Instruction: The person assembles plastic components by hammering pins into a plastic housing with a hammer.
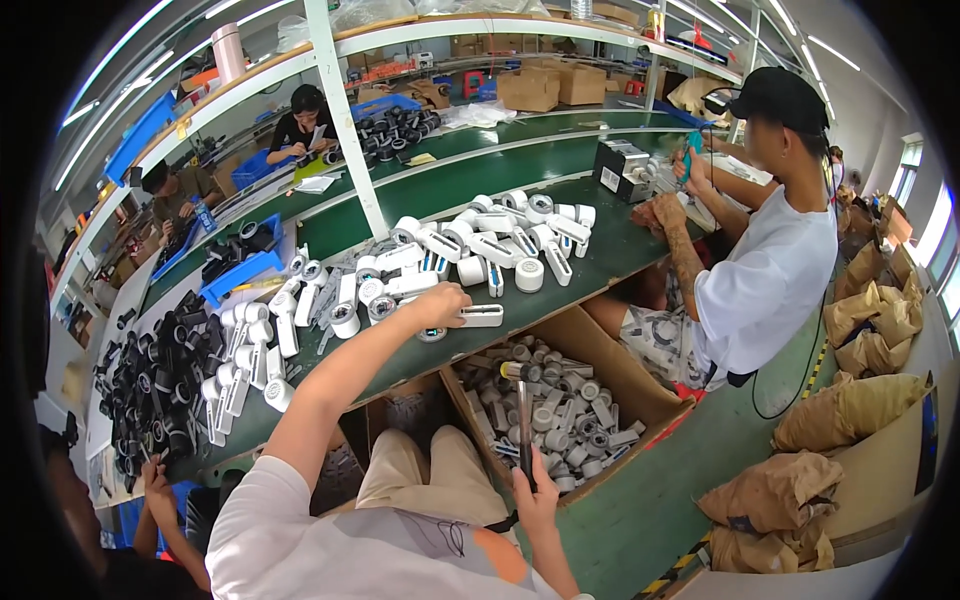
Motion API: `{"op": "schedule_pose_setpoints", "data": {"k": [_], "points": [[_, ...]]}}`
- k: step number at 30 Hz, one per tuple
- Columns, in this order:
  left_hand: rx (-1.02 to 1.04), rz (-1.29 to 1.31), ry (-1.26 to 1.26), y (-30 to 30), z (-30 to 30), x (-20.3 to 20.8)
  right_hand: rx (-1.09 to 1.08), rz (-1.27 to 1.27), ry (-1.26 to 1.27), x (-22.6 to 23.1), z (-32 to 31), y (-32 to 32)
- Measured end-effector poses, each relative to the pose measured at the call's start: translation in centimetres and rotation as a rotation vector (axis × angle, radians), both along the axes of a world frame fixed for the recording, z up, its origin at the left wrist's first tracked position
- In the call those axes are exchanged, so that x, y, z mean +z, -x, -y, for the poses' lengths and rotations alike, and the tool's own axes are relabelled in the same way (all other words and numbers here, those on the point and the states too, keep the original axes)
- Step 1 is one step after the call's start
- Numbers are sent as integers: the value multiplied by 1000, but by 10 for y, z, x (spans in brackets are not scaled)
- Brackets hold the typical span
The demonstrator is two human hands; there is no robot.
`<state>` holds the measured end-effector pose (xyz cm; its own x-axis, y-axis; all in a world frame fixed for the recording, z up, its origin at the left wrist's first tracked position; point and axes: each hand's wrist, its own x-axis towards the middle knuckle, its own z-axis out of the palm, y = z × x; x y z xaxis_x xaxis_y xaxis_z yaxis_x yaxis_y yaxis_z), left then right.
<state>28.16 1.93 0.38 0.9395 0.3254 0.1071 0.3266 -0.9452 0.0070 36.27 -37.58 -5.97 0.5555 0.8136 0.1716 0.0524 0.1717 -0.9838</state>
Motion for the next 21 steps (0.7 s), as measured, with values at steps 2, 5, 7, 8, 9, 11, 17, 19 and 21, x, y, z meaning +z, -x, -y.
{"op": "schedule_pose_setpoints", "data": {"k": [2,5,7,8,9,11,17,19,21], "points": [[-30,-43,-65,10,6,6,27,-9,14,0,-1,3],[-42,-38,-98,27,18,13,68,-14,44,-6,-1,8],[-66,-30,-114,41,20,12,93,-11,58,-6,-2,12],[-84,-54,-108,47,21,12,99,0,49,-3,-4,15],[-105,-77,-102,54,23,13,103,10,38,-1,-5,18],[-110,-86,-94,68,25,13,122,39,49,1,-9,22],[-125,-55,-42,110,29,16,173,42,69,-12,-21,34],[-128,-75,-39,121,30,19,174,86,51,-12,-27,41],[-165,-49,-31,131,30,18,206,58,57,-5,-31,48]]}}
